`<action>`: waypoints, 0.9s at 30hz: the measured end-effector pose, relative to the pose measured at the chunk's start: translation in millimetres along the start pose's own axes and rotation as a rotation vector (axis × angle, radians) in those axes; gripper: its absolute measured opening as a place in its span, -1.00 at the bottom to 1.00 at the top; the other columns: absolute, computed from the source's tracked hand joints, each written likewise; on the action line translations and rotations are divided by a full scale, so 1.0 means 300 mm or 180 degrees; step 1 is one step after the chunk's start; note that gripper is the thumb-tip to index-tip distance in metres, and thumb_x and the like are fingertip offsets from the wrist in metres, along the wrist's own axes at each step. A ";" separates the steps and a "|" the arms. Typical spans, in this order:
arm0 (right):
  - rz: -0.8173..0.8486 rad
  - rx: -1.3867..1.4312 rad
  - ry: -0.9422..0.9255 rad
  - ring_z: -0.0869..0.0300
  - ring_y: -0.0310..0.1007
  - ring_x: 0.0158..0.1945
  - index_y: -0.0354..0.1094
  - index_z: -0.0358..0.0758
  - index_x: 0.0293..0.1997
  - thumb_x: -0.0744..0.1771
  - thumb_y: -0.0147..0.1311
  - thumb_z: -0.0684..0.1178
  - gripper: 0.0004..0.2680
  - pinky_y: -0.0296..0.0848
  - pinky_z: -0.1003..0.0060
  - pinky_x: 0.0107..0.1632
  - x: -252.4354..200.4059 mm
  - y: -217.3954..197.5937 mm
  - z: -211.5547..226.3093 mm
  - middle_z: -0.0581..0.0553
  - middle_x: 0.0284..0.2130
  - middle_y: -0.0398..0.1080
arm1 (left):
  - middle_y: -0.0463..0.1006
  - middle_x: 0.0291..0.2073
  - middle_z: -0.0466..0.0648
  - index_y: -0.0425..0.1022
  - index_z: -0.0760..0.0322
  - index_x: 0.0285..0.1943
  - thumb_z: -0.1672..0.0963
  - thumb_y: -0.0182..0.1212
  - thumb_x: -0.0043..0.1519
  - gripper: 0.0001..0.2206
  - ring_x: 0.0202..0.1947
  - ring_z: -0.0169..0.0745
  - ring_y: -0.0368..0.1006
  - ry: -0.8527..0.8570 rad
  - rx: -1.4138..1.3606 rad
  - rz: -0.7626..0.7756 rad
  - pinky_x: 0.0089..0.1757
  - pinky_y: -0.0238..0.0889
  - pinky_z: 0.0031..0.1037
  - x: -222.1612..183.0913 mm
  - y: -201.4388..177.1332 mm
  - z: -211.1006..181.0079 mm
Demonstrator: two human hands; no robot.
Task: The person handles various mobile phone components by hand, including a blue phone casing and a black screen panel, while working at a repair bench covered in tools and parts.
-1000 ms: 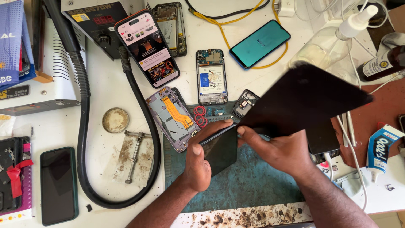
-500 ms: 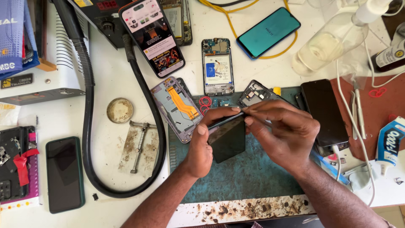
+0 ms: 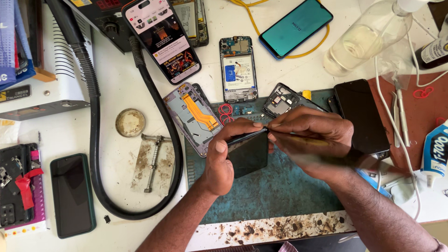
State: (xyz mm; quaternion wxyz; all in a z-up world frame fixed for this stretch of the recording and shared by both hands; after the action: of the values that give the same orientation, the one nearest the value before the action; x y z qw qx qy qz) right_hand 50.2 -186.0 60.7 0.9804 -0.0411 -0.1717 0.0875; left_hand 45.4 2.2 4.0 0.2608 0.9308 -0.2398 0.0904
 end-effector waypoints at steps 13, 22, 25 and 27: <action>0.0397 -0.0058 -0.0170 0.13 0.63 -0.07 0.53 -0.43 -0.06 0.20 0.36 -0.25 -0.74 0.59 0.34 0.00 0.012 -0.039 0.019 -0.25 -0.17 0.57 | 0.49 0.06 0.19 0.41 0.43 0.26 -0.22 -0.27 0.51 -0.33 0.00 -0.06 0.53 0.0115 0.0459 -0.0012 0.06 0.47 -0.25 -0.006 0.005 0.002; 0.0134 -0.0480 -0.0393 0.19 0.67 -0.12 0.53 -0.36 -0.13 0.30 0.34 -0.24 -0.88 0.65 0.39 -0.06 0.024 -0.021 0.042 -0.20 -0.23 0.58 | 0.56 -0.06 0.14 0.41 0.38 0.17 -0.20 -0.30 0.47 -0.38 -0.06 -0.08 0.52 0.0481 0.1398 -0.0136 -0.01 0.41 -0.30 0.036 0.001 -0.088; 0.0052 -0.0464 -0.0311 0.19 0.67 -0.13 0.52 -0.38 -0.13 0.30 0.33 -0.25 -0.88 0.66 0.40 -0.08 0.025 -0.014 0.033 -0.21 -0.22 0.57 | 0.59 -0.03 0.07 0.34 0.34 0.32 -0.10 -0.06 0.52 -0.53 -0.12 -0.15 0.60 0.0623 0.1500 -0.0530 -0.08 0.53 -0.38 0.020 0.006 -0.074; 0.0021 -0.0497 -0.0283 0.18 0.66 -0.14 0.51 -0.39 -0.14 0.30 0.32 -0.26 -0.89 0.66 0.41 -0.10 0.022 -0.004 0.037 -0.23 -0.21 0.57 | 0.56 0.02 0.03 0.27 0.27 0.30 0.00 0.12 0.54 -0.67 -0.12 -0.18 0.65 0.0930 0.1982 -0.0849 -0.10 0.59 -0.41 0.008 0.008 -0.097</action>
State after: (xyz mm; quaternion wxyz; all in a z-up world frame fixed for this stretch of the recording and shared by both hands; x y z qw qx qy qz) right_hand 52.7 -185.3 73.4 0.9653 -0.1141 -0.2213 0.0788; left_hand 45.2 14.7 30.4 0.0060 0.9659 -0.0375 0.2561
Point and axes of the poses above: each hand's wrist, its own x-axis towards the middle knuckle, its own y-axis out of the palm, z = x × y, the point moved 4 cm from there along x, towards the middle knuckle
